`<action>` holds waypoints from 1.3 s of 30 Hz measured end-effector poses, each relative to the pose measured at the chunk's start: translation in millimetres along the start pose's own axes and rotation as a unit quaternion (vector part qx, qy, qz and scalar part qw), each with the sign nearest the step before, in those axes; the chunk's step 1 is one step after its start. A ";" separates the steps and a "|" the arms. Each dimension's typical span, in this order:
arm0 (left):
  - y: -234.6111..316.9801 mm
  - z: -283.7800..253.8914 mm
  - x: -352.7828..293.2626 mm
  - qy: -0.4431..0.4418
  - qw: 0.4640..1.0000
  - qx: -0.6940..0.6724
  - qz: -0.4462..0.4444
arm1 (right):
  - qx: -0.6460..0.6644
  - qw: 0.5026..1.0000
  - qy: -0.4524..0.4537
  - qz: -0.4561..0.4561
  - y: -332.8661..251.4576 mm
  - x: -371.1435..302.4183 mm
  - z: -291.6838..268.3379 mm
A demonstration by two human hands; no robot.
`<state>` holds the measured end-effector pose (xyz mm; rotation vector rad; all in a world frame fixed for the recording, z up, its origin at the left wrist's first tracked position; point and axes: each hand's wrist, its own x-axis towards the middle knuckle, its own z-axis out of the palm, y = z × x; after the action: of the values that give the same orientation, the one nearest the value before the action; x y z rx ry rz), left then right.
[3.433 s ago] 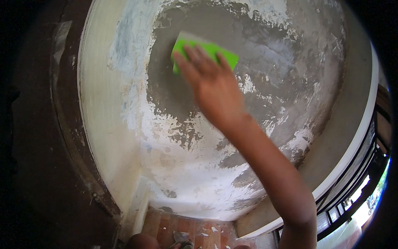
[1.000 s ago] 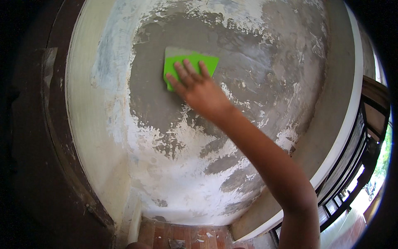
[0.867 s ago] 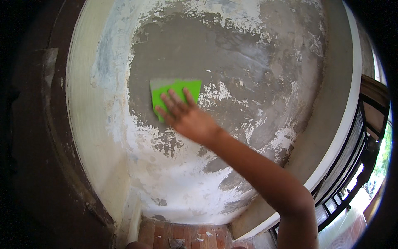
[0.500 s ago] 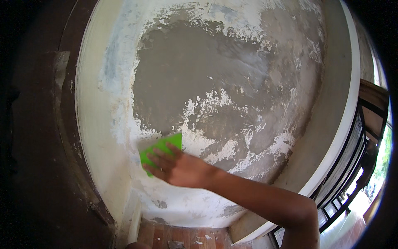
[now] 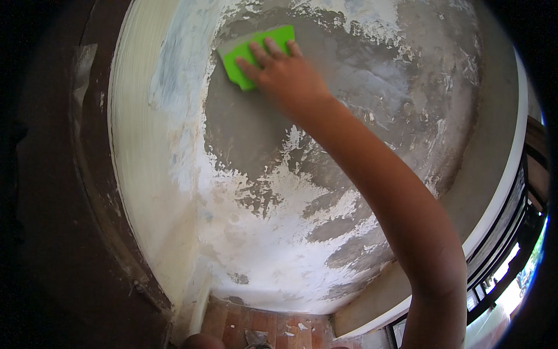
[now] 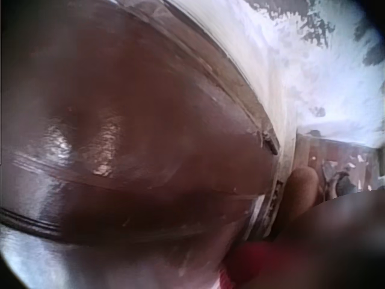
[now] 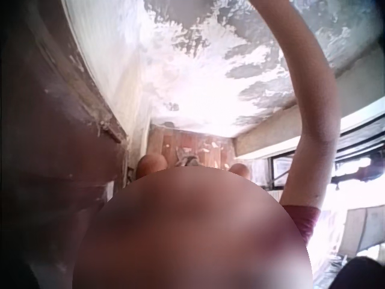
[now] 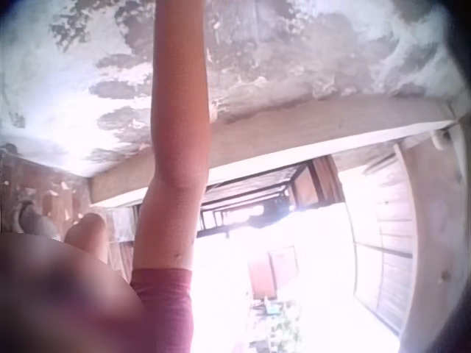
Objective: The person applies plaster to a curved ceiling using a green trowel and a smaller metal trowel. They repeatedly scoop plaster from the smaller trowel and spread it onto the ceiling surface, smoothing it out.
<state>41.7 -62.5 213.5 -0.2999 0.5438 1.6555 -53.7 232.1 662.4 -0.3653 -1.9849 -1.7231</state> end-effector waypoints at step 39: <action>-14.4 -22.1 22.3 0.008 0.999 0.005 0.044 | 0.122 0.968 -0.031 -0.217 -59.3 -165.4 -4.6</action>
<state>49.8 -53.6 181.2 -0.2860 0.5839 1.7372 57.8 235.8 526.6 0.1120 -2.4253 -1.6931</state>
